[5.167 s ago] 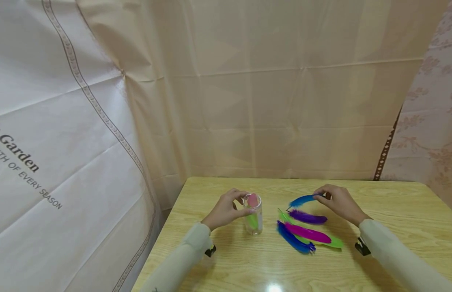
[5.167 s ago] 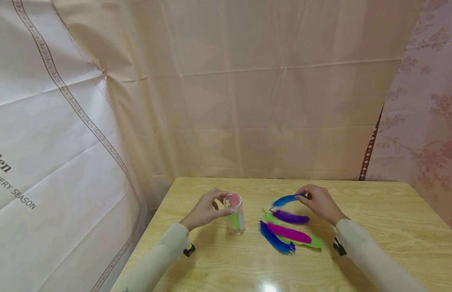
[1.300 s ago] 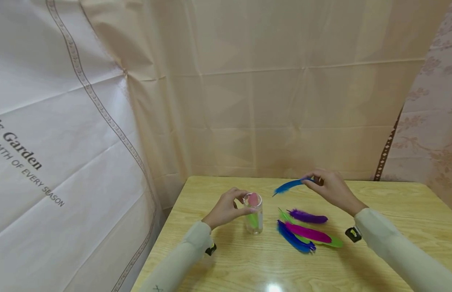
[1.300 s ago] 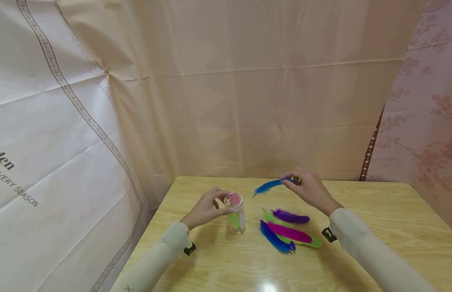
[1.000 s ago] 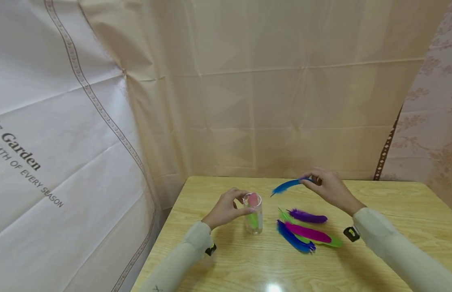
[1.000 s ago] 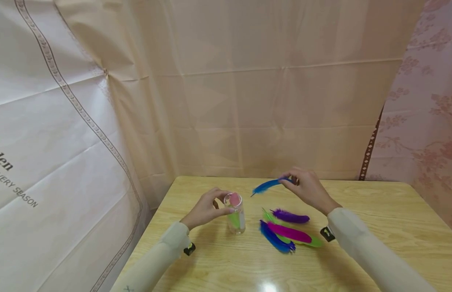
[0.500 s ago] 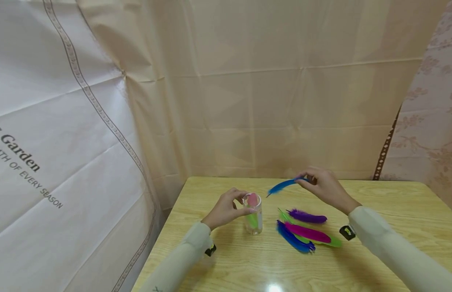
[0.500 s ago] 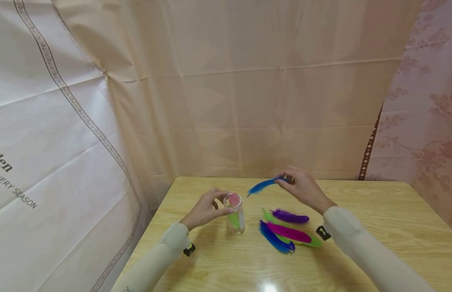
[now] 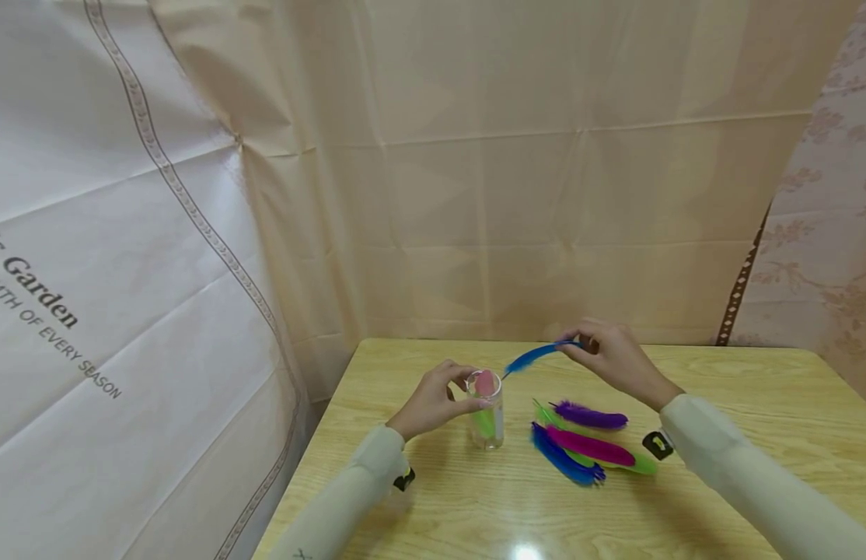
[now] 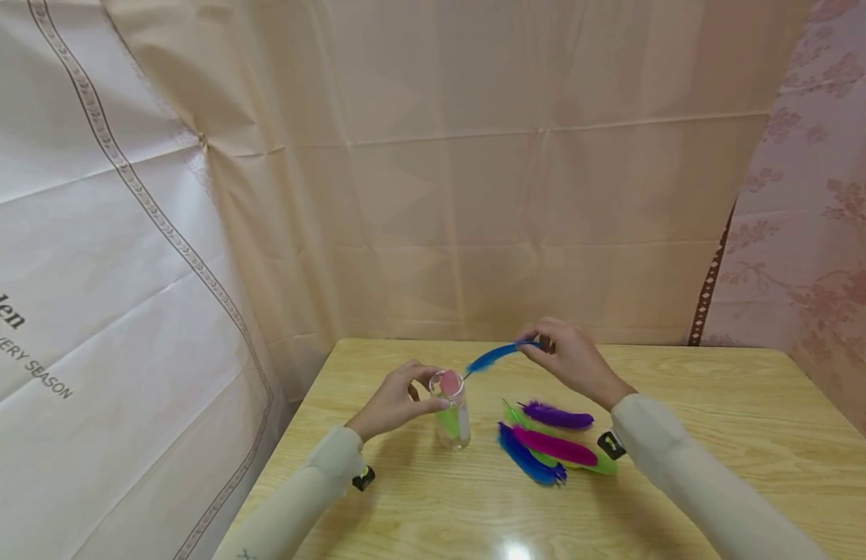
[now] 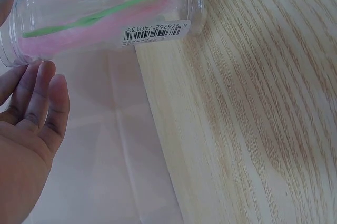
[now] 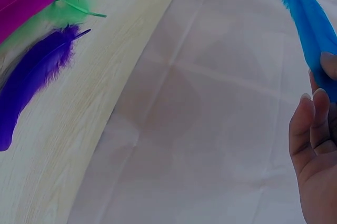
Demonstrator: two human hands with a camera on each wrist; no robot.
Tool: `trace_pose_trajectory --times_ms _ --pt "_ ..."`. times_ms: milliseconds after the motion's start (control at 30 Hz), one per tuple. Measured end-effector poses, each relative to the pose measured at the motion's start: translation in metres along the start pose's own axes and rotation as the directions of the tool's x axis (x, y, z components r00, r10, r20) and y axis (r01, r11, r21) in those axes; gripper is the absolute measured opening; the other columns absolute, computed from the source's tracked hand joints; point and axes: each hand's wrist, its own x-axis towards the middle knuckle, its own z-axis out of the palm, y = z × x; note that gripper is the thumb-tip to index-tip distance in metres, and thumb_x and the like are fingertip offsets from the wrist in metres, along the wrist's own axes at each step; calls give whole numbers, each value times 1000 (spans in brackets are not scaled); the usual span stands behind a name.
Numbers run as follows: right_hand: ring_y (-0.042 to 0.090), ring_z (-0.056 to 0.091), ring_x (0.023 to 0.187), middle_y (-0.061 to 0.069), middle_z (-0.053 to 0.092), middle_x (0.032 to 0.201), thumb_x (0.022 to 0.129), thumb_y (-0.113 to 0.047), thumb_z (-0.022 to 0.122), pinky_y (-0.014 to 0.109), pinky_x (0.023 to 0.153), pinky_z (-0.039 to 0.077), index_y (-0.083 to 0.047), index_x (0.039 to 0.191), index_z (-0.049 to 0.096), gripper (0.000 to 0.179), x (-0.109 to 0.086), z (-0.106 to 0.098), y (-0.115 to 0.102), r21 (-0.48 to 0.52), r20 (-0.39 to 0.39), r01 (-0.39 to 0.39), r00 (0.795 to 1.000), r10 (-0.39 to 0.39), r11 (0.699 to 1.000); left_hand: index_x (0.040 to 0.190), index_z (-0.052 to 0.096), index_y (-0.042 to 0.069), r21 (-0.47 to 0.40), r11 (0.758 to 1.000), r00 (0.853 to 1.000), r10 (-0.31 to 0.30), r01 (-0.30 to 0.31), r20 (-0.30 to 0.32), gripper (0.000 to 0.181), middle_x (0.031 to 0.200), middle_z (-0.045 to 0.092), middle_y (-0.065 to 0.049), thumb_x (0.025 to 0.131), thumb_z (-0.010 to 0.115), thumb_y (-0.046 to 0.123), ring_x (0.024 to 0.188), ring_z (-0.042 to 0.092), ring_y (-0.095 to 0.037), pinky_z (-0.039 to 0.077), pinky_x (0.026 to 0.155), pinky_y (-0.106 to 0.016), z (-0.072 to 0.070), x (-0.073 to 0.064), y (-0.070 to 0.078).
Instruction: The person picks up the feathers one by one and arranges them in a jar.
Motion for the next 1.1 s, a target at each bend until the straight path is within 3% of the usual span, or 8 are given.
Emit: trace_pose_trajectory --times_ms 367,533,1100 --pt "7 53 64 -12 63 88 89 -19 69 23 55 47 -24 100 71 12 6 7 -4 33 9 20 1000 -21 999 126 60 30 -16 1000 1000 6 -6 1 54 104 55 6 79 71 55 98 55 -25 51 68 -26 -1 0 -2" --pt "8 52 63 -12 63 89 88 -16 70 23 54 47 -24 99 71 14 10 11 -7 51 11 45 999 -45 998 126 60 30 -20 1000 1000 8 -8 2 54 106 56 -1 79 70 55 97 56 -24 51 68 -26 0 0 -3" --pt "7 48 65 -13 56 84 88 -14 69 23 56 46 -25 100 68 16 16 23 -14 29 55 88 995 -89 996 125 59 32 -17 1000 1000 14 -14 -1 53 104 55 6 78 71 54 97 56 -22 51 67 -26 0 1 -5"
